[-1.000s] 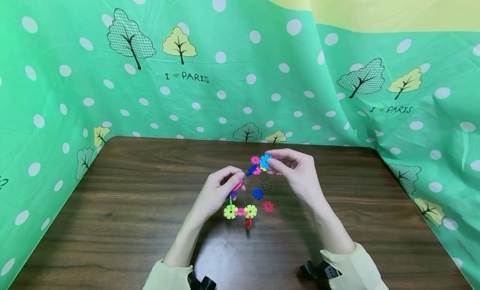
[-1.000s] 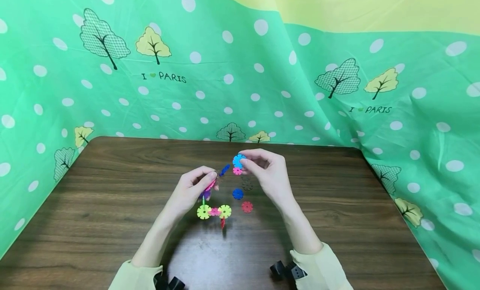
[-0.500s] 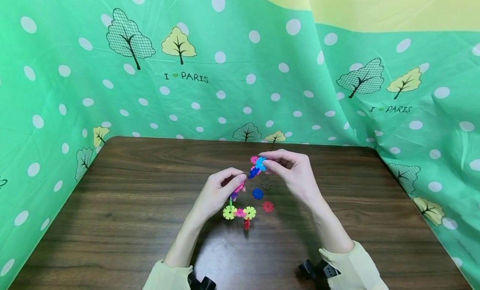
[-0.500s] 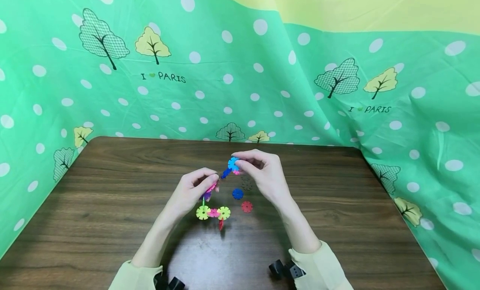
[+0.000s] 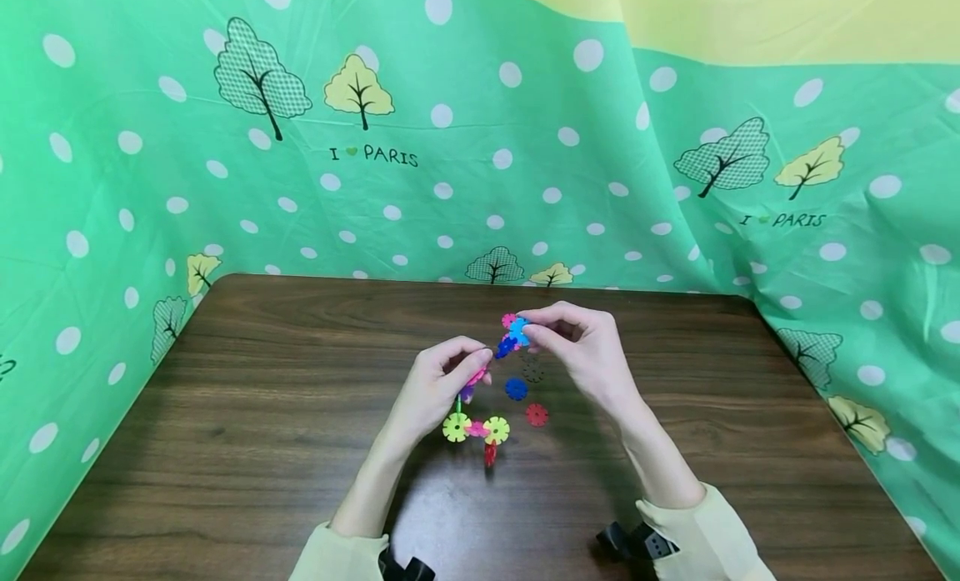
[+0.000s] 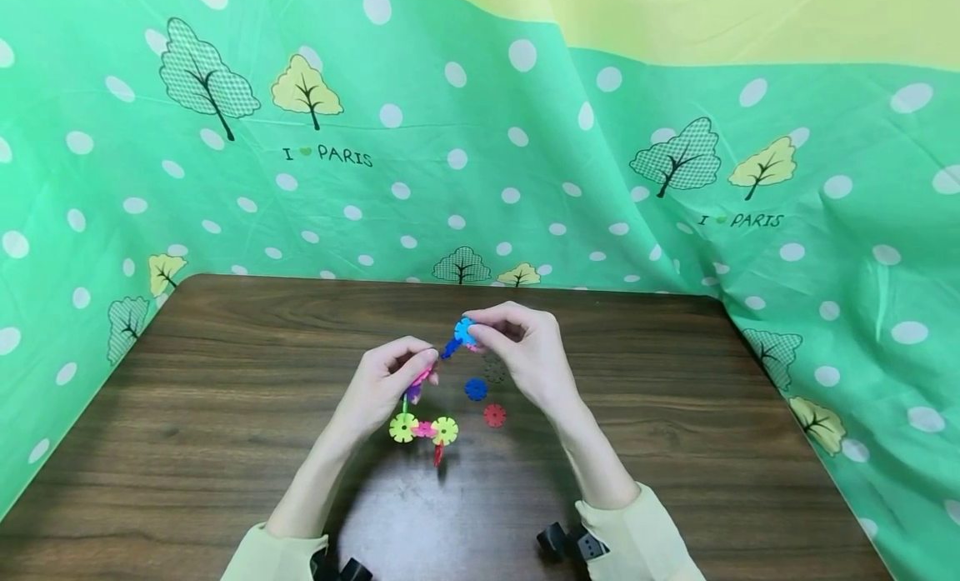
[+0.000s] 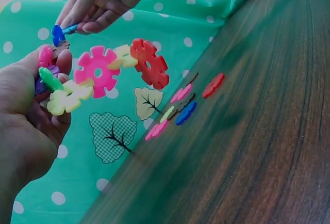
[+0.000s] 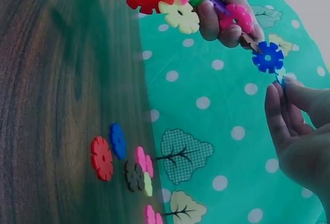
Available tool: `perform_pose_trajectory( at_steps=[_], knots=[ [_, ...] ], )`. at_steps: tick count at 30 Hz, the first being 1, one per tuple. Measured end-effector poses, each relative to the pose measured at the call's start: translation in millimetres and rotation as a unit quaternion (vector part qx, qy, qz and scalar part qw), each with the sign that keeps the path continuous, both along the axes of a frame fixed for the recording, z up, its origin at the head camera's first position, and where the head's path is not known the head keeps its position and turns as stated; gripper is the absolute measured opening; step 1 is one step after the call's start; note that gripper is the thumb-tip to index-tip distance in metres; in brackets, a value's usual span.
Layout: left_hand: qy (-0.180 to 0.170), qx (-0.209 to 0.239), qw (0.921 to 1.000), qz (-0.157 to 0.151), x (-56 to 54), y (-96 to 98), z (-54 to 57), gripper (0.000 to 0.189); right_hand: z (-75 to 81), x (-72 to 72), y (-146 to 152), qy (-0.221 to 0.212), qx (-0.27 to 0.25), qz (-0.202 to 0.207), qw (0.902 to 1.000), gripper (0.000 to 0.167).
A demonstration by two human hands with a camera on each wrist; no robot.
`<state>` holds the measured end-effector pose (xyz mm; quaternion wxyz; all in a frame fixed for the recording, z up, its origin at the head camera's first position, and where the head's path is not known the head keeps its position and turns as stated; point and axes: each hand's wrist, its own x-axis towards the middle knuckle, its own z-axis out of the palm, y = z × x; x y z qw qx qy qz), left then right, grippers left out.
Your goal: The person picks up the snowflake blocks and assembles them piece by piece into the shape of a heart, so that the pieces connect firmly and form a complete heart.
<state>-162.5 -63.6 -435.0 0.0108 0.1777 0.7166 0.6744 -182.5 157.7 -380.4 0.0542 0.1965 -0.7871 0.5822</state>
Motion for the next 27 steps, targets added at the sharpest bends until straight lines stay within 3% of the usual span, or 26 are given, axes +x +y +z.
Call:
perform_pose_trajectory(
  at_steps=[8,18,21,27],
  knots=[
    [-0.014,0.006,0.9999,0.006,-1.1,1.3,0.8,0.016,-2.0,-0.7,-4,-0.006,-0.005,0.000,1.0000,0.018],
    [-0.073,0.011,0.9972,0.000,-0.4,3.9,0.7,0.023,1.1,-10.8,-6,-0.037,0.005,-0.006,0.9993,0.020],
    [-0.077,0.009,0.9969,0.014,-0.5,3.1,-0.4,0.023,3.6,-14.3,-7,-0.057,-0.001,-0.011,0.9983,0.020],
    [-0.075,-0.003,0.9940,0.080,-1.7,0.8,-0.3,0.024,6.2,-16.7,-11,-0.078,-0.012,-0.005,0.9969,0.018]
  ],
)
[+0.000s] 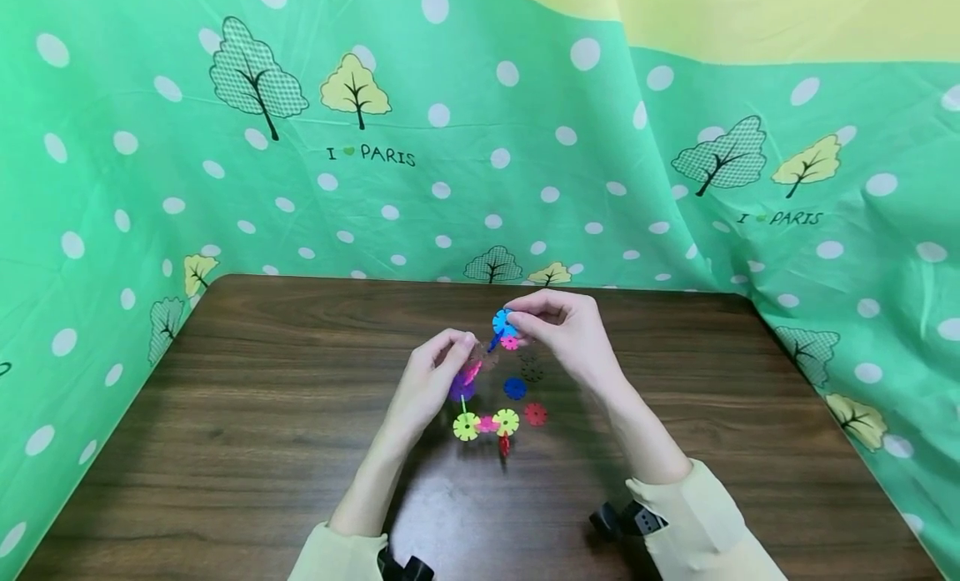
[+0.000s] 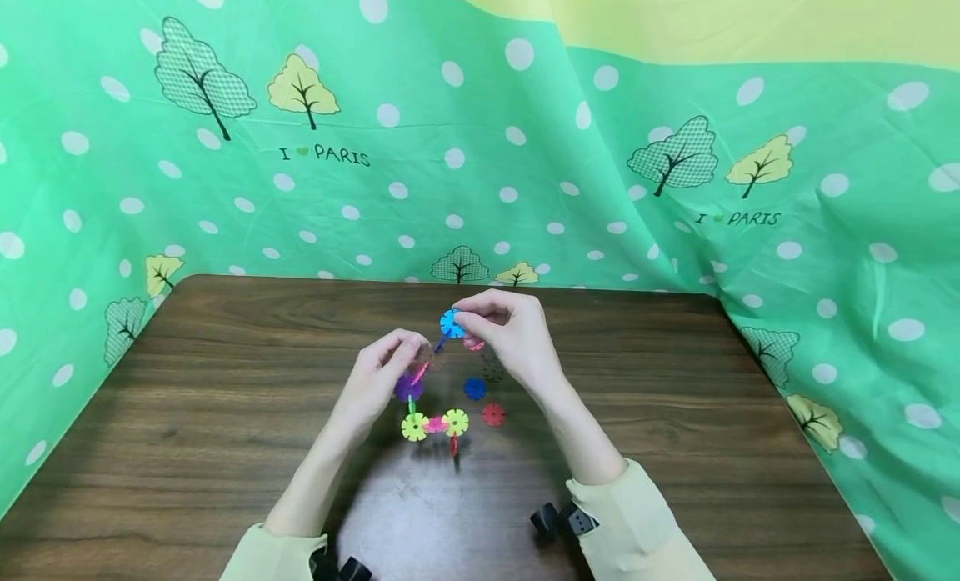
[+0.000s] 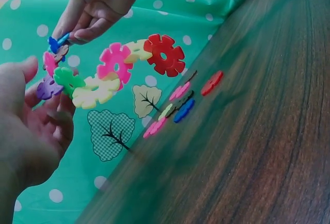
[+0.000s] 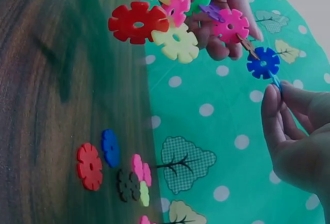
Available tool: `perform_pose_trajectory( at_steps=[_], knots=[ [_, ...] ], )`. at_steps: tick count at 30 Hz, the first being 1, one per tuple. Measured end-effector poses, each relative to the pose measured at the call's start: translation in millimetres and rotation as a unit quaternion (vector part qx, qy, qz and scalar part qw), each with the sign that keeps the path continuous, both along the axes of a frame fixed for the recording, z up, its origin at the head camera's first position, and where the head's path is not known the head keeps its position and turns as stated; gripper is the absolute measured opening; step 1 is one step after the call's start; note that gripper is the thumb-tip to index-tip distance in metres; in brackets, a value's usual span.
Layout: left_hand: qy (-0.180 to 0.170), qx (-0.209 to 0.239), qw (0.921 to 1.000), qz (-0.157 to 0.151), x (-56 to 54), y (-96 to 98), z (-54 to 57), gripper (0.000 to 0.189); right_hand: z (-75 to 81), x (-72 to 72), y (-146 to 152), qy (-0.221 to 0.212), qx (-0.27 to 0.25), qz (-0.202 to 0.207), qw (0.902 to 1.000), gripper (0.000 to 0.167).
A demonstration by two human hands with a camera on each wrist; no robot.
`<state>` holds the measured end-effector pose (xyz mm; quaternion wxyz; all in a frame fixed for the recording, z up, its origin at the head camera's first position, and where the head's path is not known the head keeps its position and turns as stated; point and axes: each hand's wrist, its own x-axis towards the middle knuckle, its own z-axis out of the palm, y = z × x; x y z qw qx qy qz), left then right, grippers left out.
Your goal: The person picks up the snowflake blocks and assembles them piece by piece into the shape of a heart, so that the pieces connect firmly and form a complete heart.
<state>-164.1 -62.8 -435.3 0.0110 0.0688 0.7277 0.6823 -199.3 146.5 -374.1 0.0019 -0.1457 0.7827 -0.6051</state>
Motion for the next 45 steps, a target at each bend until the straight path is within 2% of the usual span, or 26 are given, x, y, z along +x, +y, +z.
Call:
perform_pose_trajectory(
  at_steps=[3,15,20,23,30,36,45],
  knots=[
    [0.005,0.015,0.9999,0.007,-0.9,-0.8,1.0,0.026,-0.5,0.4,-4,-0.002,-0.001,0.011,0.9999,0.017],
    [-0.016,0.073,0.9969,-0.025,0.7,-2.2,1.0,0.026,-7.0,4.2,-20,-0.021,0.004,0.049,0.9986,0.014],
    [-0.007,0.064,0.9977,-0.018,0.2,-2.0,1.3,0.026,-9.3,5.2,-24,-0.015,0.028,0.060,0.9977,0.015],
    [-0.006,0.058,0.9983,-0.010,0.2,-2.3,1.6,0.025,-10.7,4.9,-24,-0.013,0.027,0.066,0.9974,0.015],
    [-0.020,0.072,0.9972,-0.003,-0.1,-3.7,1.2,0.024,-16.4,4.4,-17,-0.013,0.022,0.070,0.9972,0.018],
    [-0.022,0.067,0.9974,0.012,-0.8,-5.2,1.6,0.024,-27.9,2.7,-6,0.012,0.079,0.056,0.9952,0.020],
    [-0.024,0.062,0.9975,0.020,-2.4,-6.4,-0.1,0.022,-51.8,8.9,17,0.022,0.174,0.037,0.9839,0.023]
  ],
)
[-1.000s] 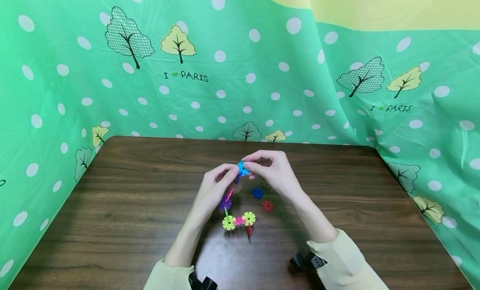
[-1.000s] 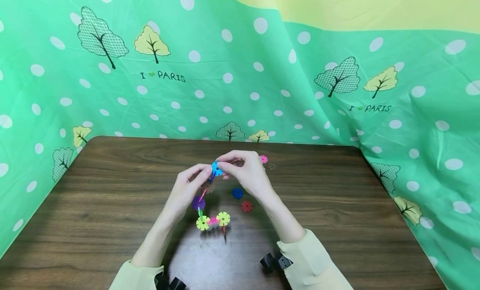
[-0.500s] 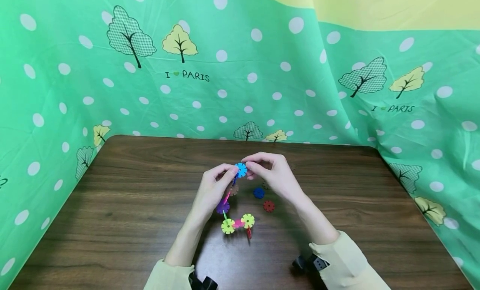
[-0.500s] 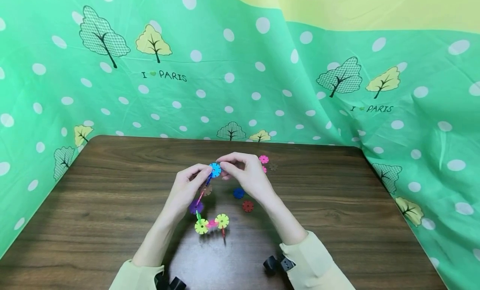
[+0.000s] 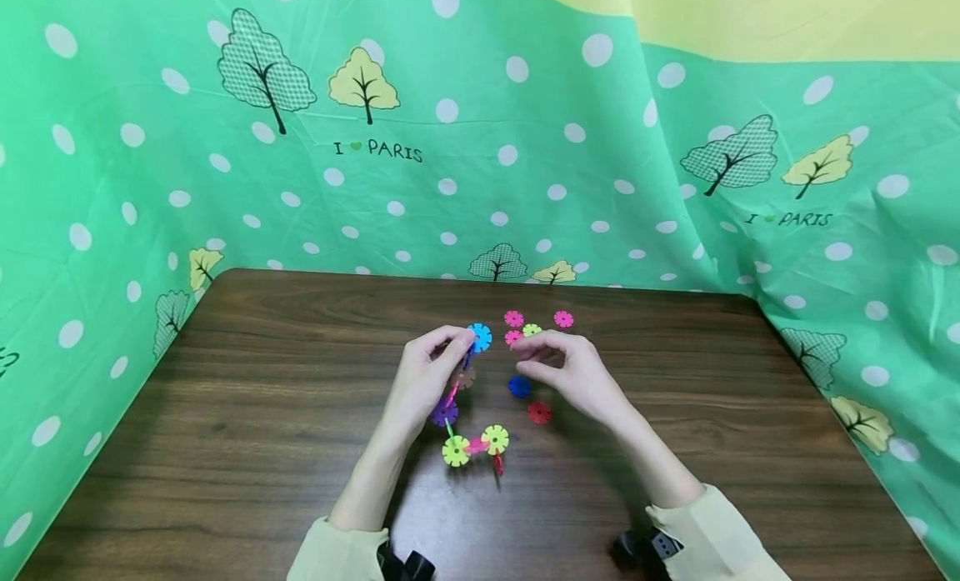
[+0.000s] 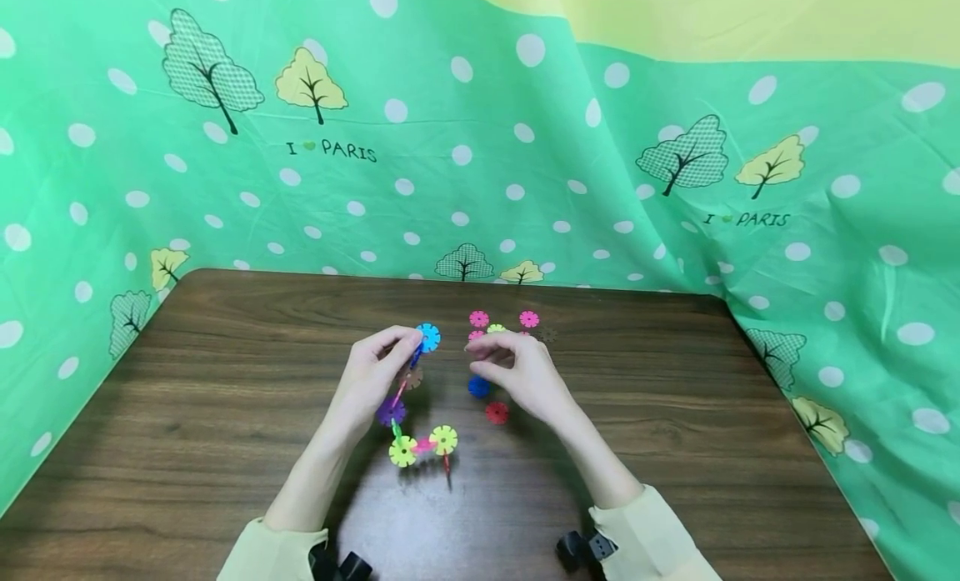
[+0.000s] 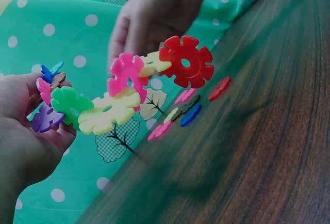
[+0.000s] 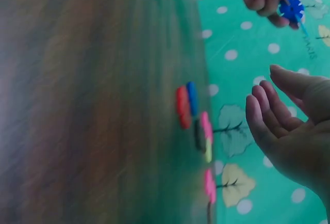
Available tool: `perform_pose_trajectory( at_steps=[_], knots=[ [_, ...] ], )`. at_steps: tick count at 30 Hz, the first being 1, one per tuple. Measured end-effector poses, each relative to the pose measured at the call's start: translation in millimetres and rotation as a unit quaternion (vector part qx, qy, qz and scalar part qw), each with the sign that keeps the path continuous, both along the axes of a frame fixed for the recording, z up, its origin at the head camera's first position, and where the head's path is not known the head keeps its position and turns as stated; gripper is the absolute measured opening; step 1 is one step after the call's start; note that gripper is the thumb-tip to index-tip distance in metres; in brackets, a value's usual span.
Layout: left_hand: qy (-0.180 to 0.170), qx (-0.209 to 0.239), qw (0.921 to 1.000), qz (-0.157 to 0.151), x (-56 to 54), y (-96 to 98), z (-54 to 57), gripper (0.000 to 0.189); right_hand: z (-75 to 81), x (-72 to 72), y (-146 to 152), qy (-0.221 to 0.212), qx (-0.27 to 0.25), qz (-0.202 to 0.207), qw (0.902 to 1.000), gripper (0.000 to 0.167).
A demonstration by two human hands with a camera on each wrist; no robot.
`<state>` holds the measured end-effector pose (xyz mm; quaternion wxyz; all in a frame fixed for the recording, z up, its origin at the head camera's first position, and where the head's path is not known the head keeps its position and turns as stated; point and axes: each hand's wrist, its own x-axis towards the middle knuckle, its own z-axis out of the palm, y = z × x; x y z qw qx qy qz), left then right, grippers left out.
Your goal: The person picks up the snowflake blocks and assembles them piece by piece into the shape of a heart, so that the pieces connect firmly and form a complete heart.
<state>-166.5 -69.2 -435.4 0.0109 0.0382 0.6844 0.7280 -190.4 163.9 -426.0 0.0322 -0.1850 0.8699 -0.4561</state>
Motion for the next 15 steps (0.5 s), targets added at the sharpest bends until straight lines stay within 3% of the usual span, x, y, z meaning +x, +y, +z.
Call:
perform_pose_trajectory(
  at_steps=[15],
  knots=[
    [-0.006,0.003,1.0000,-0.003,0.8,1.8,-0.2,0.022,-22.2,9.4,29,-0.030,0.064,0.038,0.9968,0.030]
  ],
)
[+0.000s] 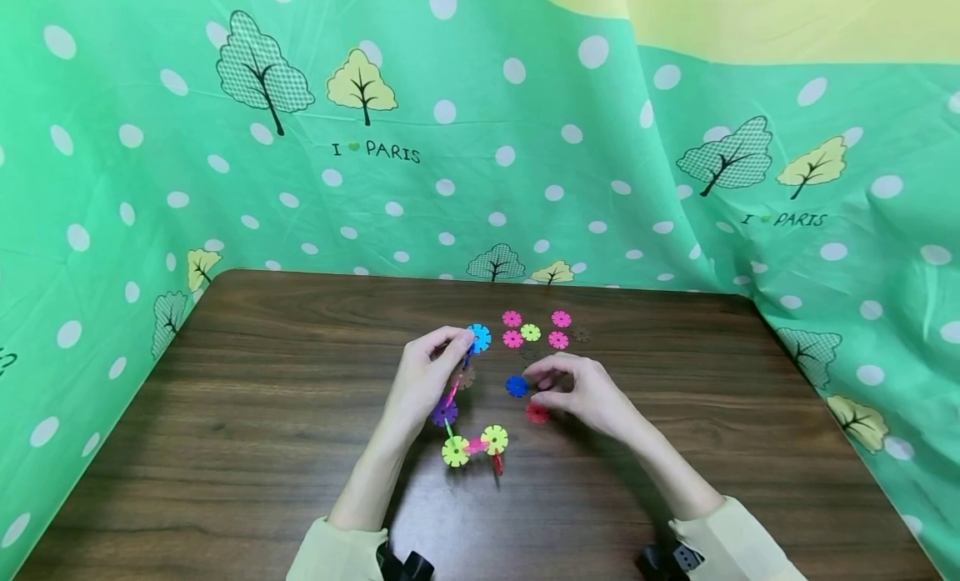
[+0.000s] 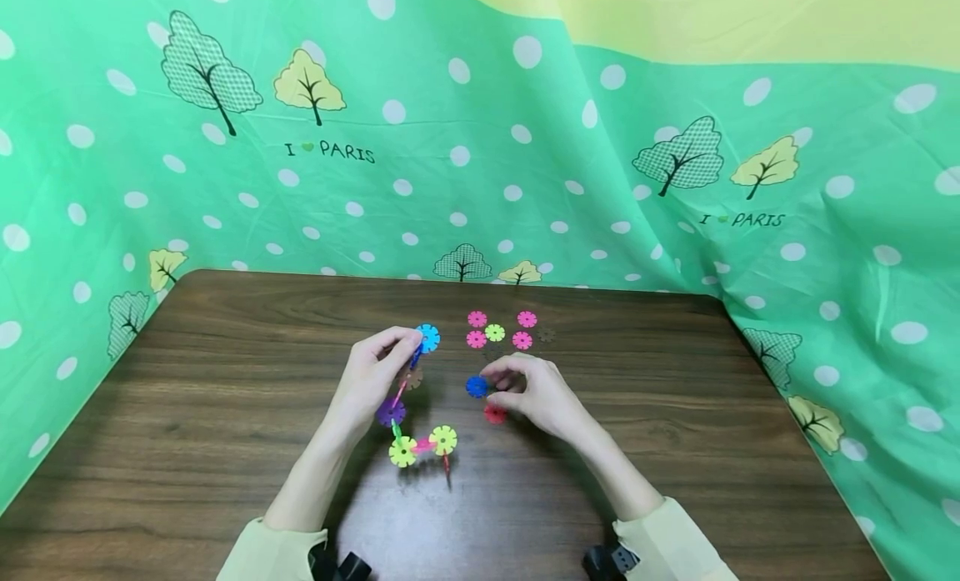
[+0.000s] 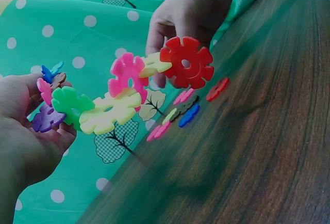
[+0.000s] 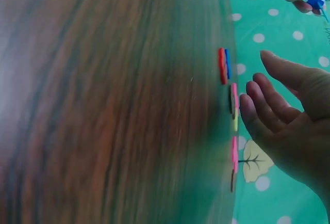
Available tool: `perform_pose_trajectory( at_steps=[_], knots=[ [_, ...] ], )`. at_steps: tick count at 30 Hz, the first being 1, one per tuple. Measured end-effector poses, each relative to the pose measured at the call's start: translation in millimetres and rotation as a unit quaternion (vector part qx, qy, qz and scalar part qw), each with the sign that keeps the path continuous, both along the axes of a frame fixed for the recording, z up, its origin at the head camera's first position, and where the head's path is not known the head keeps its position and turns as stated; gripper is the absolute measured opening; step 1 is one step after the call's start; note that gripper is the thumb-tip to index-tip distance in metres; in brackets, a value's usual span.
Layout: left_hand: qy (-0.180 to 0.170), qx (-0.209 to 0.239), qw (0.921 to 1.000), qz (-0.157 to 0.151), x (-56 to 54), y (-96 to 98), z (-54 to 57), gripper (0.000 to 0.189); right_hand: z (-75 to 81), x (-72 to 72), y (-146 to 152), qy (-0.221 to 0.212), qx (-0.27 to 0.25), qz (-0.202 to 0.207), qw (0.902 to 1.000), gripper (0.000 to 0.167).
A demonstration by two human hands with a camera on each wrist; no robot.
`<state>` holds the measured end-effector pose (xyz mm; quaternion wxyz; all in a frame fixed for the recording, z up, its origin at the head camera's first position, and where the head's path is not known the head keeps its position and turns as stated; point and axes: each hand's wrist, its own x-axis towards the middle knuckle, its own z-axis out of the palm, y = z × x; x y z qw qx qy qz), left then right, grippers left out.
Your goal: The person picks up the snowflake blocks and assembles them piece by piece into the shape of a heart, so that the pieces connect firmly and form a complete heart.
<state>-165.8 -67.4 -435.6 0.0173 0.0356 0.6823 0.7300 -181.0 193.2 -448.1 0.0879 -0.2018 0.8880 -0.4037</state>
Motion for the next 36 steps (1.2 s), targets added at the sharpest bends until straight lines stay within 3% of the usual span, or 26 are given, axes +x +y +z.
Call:
perform_pose_trajectory(
  at_steps=[11,18,25,31,36],
  knots=[
    [0.008,0.002,1.0000,-0.004,0.2,-0.9,-0.5,0.022,-7.0,3.9,3,0.045,0.101,0.058,0.9922,0.026],
    [0.012,0.003,0.9999,-0.004,0.9,-0.3,0.9,0.022,-9.4,3.5,1,0.074,0.143,0.065,0.9848,0.019],
    [0.004,0.009,0.9999,-0.010,1.3,-0.6,1.6,0.023,-10.2,0.2,1,0.064,0.136,0.069,0.9862,0.021],
    [0.008,0.005,0.9999,-0.011,0.2,-0.6,1.2,0.023,-7.8,-3.1,1,0.031,0.096,0.040,0.9941,0.018],
    [0.008,0.000,0.9999,-0.011,0.1,-1.1,2.0,0.022,3.7,-7.4,0,0.042,0.066,0.007,0.9969,0.012]
  ],
)
